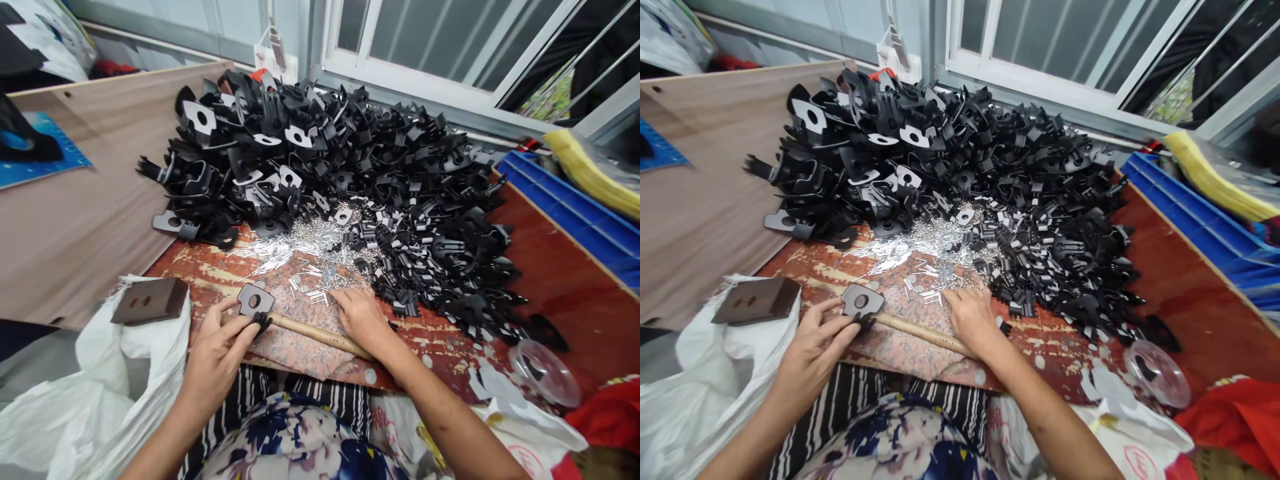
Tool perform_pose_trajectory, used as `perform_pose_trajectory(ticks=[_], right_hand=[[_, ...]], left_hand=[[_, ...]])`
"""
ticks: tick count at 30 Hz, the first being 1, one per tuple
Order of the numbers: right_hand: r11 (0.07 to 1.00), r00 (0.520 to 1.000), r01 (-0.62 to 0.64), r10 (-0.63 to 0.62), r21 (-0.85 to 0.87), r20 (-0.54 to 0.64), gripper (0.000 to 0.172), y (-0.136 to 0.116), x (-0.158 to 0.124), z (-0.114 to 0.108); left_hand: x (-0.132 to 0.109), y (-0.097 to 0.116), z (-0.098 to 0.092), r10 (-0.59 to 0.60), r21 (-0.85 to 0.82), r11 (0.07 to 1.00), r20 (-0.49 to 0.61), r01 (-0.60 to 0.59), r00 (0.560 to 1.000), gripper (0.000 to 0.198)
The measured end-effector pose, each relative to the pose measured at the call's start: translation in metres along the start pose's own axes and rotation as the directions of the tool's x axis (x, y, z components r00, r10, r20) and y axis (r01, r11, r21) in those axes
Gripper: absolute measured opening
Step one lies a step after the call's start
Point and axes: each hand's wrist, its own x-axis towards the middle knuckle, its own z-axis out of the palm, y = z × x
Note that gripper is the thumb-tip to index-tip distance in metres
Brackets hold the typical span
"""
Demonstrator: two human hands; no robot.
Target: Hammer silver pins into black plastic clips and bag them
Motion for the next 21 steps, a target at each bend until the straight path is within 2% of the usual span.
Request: perform_pose_trajectory(ticks=[2,4,5,7,10,14,17,21], right_hand=[[0.994,0.999,-0.024,0.029,0.107,-0.044,0.032,-0.002,0.0,0.013],[0.989,0.995,-0.037,0.049,0.144,-0.083,0.027,-0.003,-0.001,0.017],[0.985,0.993,-0.038,0.057,0.17,-0.106,0.027,-0.006,-0.001,0.015],[0.964,0.986,-0.031,0.072,0.264,-0.149,0.029,-0.016,0.0,0.006],[0.901,0.97,-0.03,0.131,0.433,-0.206,0.025,-0.041,0.002,-0.009],[0.857,0.954,0.0,0.154,0.515,-0.258,0.013,-0.07,0.002,-0.009],[0.86,0.948,0.032,0.135,0.51,-0.288,0.021,-0.078,0.0,-0.002],[0.888,0.942,0.114,0.045,0.445,-0.331,0.033,-0.08,-0.007,0.002]], left_hand=[[-0.004,0.004,-0.003,-0.197,-0.214,0.955,0.056,0.205,0.979,0.035],[-0.01,0.012,-0.002,-0.354,-0.426,0.801,0.227,0.42,0.907,0.036],[-0.013,0.017,0.001,-0.389,-0.495,0.706,0.325,0.506,0.862,0.036],[-0.017,0.028,0.009,-0.381,-0.56,0.566,0.473,0.605,0.794,0.035],[-0.017,0.044,0.024,-0.325,-0.601,0.474,0.56,0.643,0.762,0.036],[-0.012,0.057,0.038,-0.241,-0.696,0.347,0.582,0.629,0.777,0.031],[-0.011,0.06,0.04,-0.201,-0.736,0.288,0.579,0.613,0.79,0.029],[-0.012,0.056,0.037,-0.185,-0.752,0.279,0.568,0.597,0.802,0.025]])
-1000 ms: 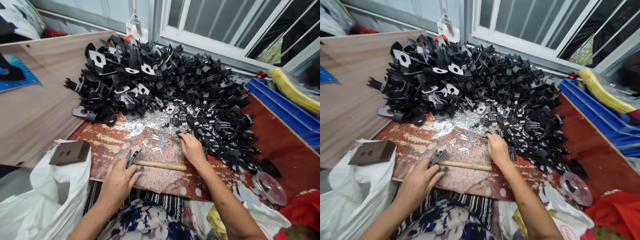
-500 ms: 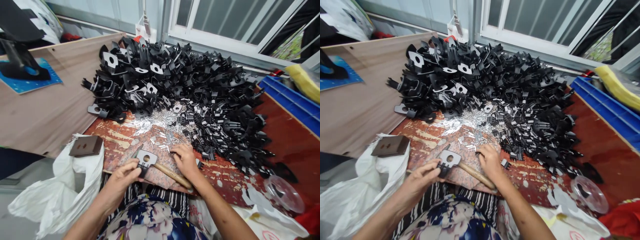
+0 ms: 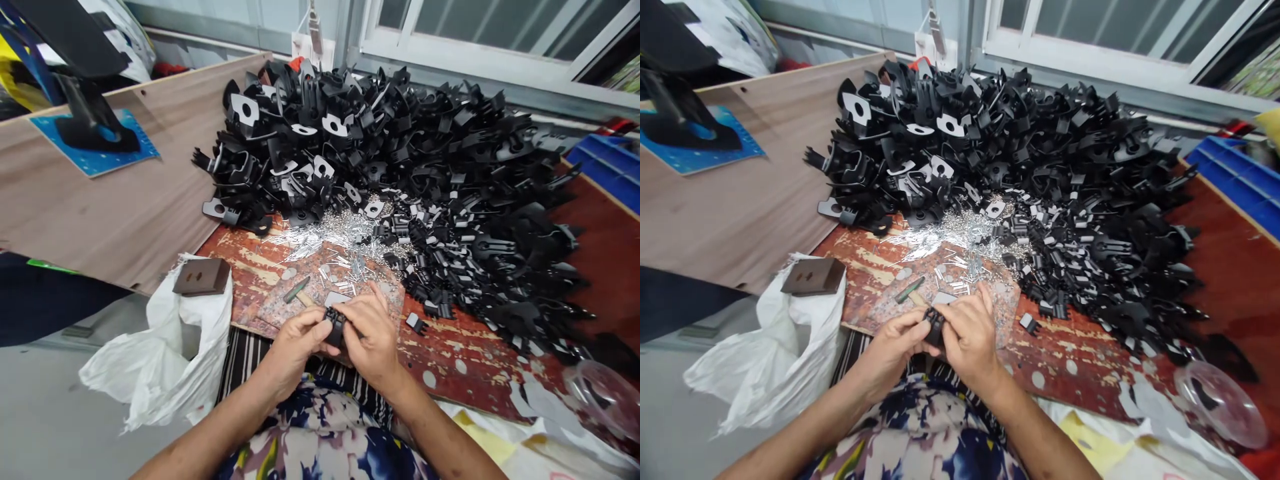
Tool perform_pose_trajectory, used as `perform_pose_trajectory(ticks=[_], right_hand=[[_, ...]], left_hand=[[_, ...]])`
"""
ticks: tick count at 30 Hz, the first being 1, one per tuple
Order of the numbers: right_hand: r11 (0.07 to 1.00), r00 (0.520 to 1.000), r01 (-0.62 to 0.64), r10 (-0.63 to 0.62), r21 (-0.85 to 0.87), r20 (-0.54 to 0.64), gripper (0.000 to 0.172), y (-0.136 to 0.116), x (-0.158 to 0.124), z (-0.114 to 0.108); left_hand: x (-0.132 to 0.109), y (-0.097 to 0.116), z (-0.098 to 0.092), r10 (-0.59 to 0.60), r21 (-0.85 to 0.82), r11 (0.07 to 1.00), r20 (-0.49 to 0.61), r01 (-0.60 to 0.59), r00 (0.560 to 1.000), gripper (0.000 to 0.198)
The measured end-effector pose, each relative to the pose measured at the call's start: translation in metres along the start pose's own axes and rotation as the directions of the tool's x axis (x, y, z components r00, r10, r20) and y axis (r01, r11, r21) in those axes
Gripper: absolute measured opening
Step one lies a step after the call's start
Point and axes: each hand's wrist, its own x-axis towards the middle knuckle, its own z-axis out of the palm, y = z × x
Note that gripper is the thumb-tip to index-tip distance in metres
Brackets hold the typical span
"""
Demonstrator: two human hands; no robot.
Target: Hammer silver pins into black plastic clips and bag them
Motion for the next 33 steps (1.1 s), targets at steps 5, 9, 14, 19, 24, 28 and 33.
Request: perform_pose_trajectory(ticks=[5,9,14,19,24,28,33], right_hand=[[0.967,0.99,-0.085,0.054,0.239,0.133,0.036,-0.006,-0.012,0.001],[0.895,0.941,-0.232,0.107,0.382,0.321,0.033,-0.001,-0.009,-0.006],[0.956,0.883,-0.245,0.288,-0.158,0.371,0.027,0.042,0.032,-0.021],[0.872,0.912,-0.254,0.36,-0.419,0.197,0.015,0.08,0.06,-0.008],[0.909,0.918,-0.311,0.363,-0.277,0.16,0.011,0.09,0.051,-0.008],[0.905,0.899,-0.423,0.424,-0.034,0.104,0.016,0.095,0.039,-0.02],[0.799,0.846,-0.533,0.506,0.277,0.167,0.036,0.084,0.024,-0.023]], left_hand=[[-0.001,0.004,-0.011,0.041,0.129,0.991,0.008,-0.042,0.999,0.028],[-0.002,0.006,-0.022,0.047,0.26,0.964,0.02,-0.051,0.999,0.03],[-0.006,-0.002,-0.035,-0.001,0.25,0.968,-0.054,0.015,0.999,0.027],[-0.011,-0.005,-0.034,-0.02,0.207,0.977,-0.103,0.041,0.994,0.032],[-0.014,-0.001,-0.03,-0.049,0.163,0.984,-0.115,0.068,0.992,0.035],[-0.01,-0.001,-0.026,-0.088,0.149,0.984,-0.102,0.102,0.991,0.035],[-0.002,-0.003,-0.019,-0.103,0.128,0.985,-0.079,0.113,0.992,0.035]])
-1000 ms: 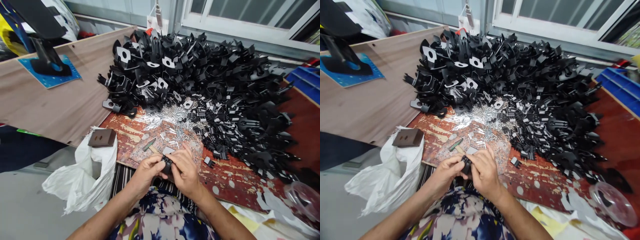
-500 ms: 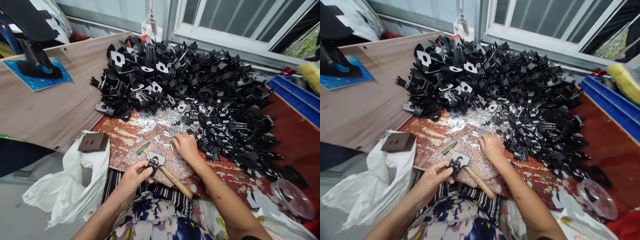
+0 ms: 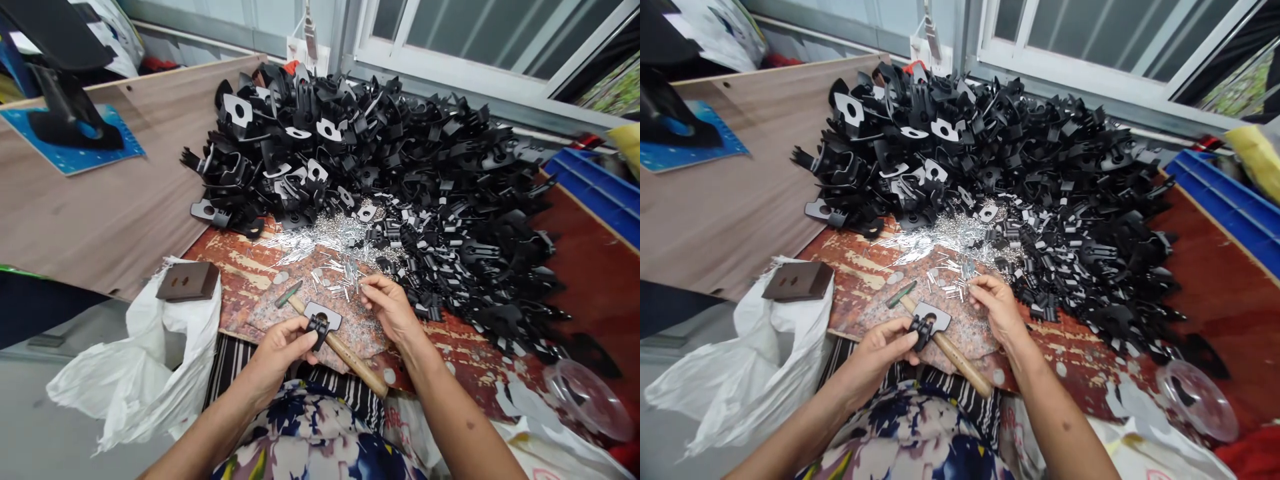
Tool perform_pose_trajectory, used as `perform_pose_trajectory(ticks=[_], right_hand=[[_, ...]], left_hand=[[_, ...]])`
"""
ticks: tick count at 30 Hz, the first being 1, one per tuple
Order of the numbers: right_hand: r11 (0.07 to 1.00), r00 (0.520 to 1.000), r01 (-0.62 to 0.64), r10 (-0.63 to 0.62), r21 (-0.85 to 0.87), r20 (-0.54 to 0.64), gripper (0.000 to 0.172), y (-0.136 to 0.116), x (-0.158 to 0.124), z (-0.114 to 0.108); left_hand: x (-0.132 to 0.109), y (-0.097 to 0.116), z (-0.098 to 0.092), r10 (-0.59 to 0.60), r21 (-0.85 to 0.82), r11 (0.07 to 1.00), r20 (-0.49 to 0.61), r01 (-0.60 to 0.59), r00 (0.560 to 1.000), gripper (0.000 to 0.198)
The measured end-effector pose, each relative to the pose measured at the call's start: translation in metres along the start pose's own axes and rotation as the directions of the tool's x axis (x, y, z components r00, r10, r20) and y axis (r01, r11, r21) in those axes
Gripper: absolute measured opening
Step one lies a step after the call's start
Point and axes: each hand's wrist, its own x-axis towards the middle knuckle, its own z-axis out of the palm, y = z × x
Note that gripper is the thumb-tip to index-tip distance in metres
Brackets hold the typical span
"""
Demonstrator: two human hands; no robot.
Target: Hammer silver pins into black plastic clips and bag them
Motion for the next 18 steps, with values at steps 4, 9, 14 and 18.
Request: perform_pose_trajectory(ticks=[4,9,14,18], right_hand=[[0.992,0.998,-0.048,0.041,0.117,0.056,0.04,0.0,-0.007,0.007],[0.996,0.997,0.016,-0.01,0.084,-0.074,0.022,0.007,-0.004,0.008],[0.997,0.992,0.046,-0.038,0.065,-0.121,0.014,0.007,0.001,0.003],[0.989,0.997,-0.032,0.042,0.145,-0.064,0.025,0.004,0.006,-0.003]], left_hand=[[0.003,0.0,0.001,0.009,0.005,1.0,0.01,-0.009,1.0,0.035],[0.002,-0.001,-0.003,0.015,0.008,1.0,-0.008,-0.015,1.0,0.033],[0.001,-0.004,-0.005,0.032,-0.004,0.999,-0.012,-0.032,0.999,0.031],[0.001,-0.004,-0.005,0.031,-0.008,0.999,-0.002,-0.031,1.0,0.029]])
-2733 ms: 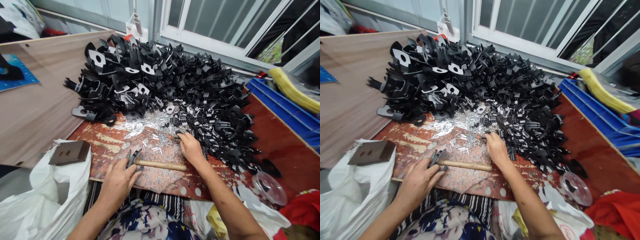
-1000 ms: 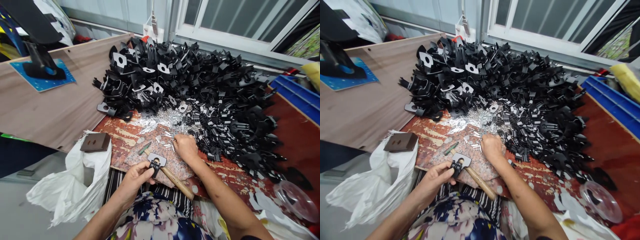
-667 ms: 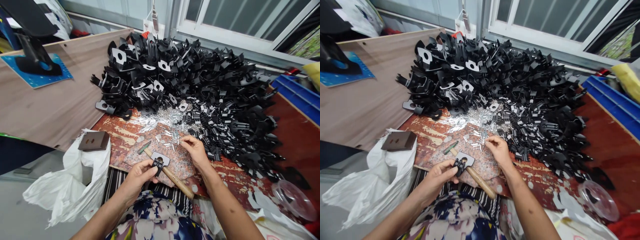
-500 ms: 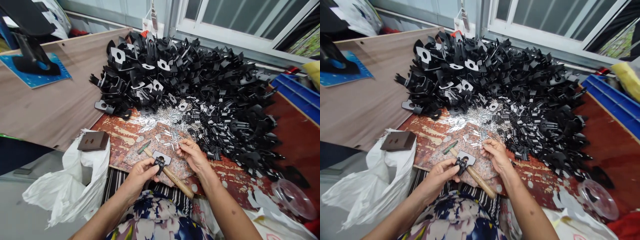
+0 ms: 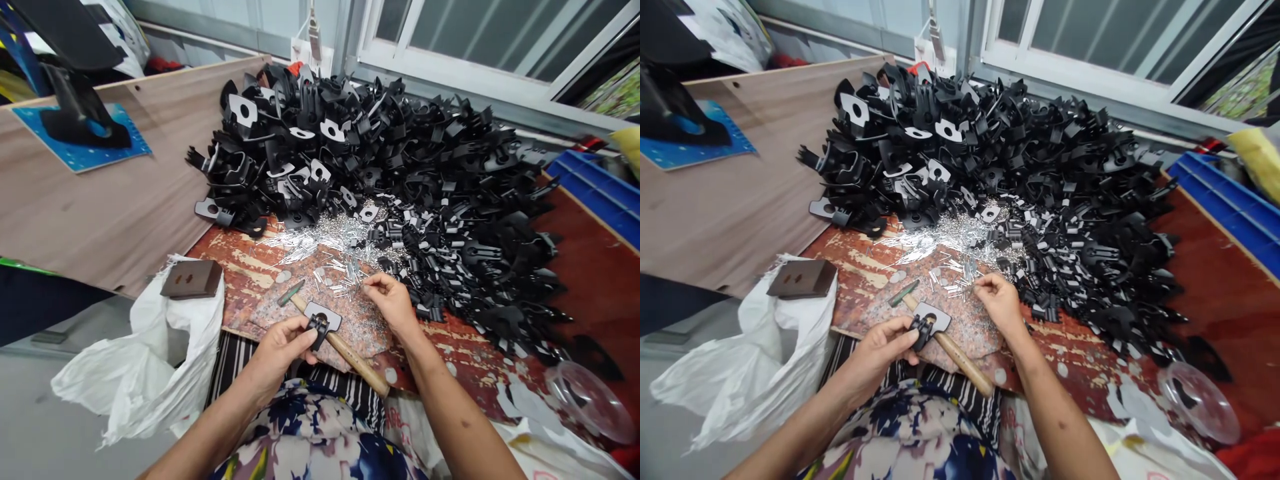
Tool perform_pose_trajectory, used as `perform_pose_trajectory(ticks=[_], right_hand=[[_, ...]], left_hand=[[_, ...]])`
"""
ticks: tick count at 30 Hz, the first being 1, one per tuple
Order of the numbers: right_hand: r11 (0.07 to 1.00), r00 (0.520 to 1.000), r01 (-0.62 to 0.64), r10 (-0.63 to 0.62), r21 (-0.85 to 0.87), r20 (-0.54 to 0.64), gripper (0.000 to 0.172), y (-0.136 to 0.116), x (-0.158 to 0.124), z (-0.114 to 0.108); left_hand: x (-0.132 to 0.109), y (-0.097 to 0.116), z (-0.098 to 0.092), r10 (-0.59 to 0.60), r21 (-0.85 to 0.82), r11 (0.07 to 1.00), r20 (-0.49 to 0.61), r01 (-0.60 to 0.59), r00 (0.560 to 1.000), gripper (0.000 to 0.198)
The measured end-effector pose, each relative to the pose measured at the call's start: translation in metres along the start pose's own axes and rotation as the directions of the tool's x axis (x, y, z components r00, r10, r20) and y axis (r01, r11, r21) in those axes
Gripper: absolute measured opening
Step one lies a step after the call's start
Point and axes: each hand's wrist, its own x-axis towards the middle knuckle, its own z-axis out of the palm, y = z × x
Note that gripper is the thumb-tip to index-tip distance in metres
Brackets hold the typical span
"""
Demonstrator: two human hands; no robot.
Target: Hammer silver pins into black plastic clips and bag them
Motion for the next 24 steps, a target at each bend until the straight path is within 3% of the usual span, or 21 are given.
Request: perform_pose_trajectory(ticks=[4,7,10,13,18,22,24], right_hand=[[0.988,0.99,-0.065,0.046,0.141,0.133,0.029,-0.015,-0.014,0.009],[0.957,0.959,-0.085,0.004,0.276,0.282,0.02,-0.03,-0.039,0.028],[0.957,0.948,-0.037,-0.057,0.286,0.312,0.012,-0.035,-0.06,0.046],[0.978,0.954,0.022,-0.082,0.206,0.289,0.012,-0.031,-0.07,0.054],[0.998,0.934,0.065,-0.07,0.025,0.35,0.012,-0.027,-0.072,0.047],[0.926,0.86,0.33,-0.216,-0.181,0.463,0.017,-0.035,-0.061,0.035],[0.812,0.838,0.467,-0.282,-0.35,0.467,0.024,-0.034,-0.044,0.025]], left_hand=[[0.001,0.003,0.008,-0.002,-0.043,0.999,0.013,0.002,1.0,0.027],[0.005,0.004,0.016,0.006,-0.086,0.996,0.038,-0.003,0.999,0.031],[0.009,0.001,0.021,0.042,-0.085,0.995,-0.004,-0.042,0.999,0.036],[0.007,-0.001,0.018,0.096,0.041,0.995,-0.068,-0.093,0.993,0.041],[0.001,0.004,0.009,0.132,0.193,0.976,-0.128,-0.106,0.983,0.039],[-0.001,0.004,0.006,0.129,0.22,0.97,-0.105,-0.103,0.986,0.034],[-0.002,0.004,0.005,0.118,0.209,0.973,-0.099,-0.095,0.988,0.031]])
